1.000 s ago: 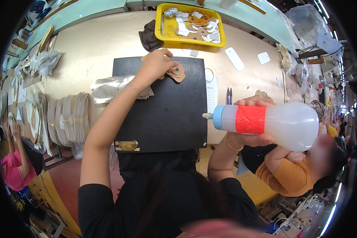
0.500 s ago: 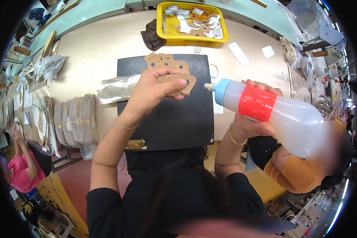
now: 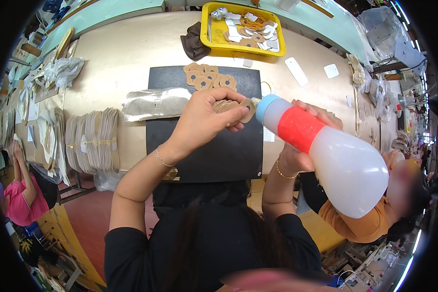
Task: The person applies glue from a squeeze bottle to small brown cardboard cutouts with circular holes. They handle the cutouts one at a time, apply glue to the edges, and place them on a black mat. The person also handles a clear plastic bag and a yellow tray containing additional cutouts.
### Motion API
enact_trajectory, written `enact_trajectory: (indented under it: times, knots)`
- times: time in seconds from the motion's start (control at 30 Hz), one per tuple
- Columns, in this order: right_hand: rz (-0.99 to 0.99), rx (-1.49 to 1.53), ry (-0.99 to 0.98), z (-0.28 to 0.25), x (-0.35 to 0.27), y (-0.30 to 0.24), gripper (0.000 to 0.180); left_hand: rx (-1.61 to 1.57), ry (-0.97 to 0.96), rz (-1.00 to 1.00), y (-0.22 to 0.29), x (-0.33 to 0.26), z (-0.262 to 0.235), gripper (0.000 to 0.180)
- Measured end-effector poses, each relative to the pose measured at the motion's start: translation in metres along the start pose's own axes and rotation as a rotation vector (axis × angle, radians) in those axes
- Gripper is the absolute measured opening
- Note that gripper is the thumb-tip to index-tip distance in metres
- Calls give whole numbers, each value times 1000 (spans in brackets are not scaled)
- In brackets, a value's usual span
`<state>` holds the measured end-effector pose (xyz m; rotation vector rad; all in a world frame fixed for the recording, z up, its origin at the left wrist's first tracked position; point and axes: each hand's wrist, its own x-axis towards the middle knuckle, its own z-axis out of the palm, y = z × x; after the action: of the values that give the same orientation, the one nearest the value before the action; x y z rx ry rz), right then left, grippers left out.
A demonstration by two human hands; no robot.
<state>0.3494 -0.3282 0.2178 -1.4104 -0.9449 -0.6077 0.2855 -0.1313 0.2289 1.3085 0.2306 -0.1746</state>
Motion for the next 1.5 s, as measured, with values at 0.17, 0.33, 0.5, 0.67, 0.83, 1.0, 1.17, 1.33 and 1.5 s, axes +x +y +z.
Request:
enact_trajectory:
  times: [0.17, 0.33, 0.5, 0.67, 0.83, 1.0, 1.17, 1.33, 1.5]
  knots:
    - [65, 41, 330, 6, -4, -1, 91, -147, -3, -63, -4, 3, -5, 21]
    - [83, 248, 236, 0, -8, -6, 92, -175, 19, -35, -7, 7, -7, 17]
    - [91, 222, 90, 3, -12, -8, 91, -82, 42, 20, -7, 8, -4, 16]
    - [105, 194, 139, 14, -15, -11, 88, -31, 74, 48, -5, 5, 0, 16]
    - [149, 257, 182, 16, -16, -9, 87, -23, 66, 64, -5, 4, 2, 16]
    - [225, 336, 168, 7, -16, -14, 87, -29, 60, 54, -15, 9, -3, 15]
    - [214, 335, 269, 7, -15, -13, 93, 65, 90, 64, -28, 54, -29, 17]
    - [232, 333, 183, 0, -14, -15, 90, 612, 216, -63, -24, 98, -61, 20]
    - [273, 421, 241, -2, -14, -12, 84, 182, 217, 152, -17, 85, -73, 25]
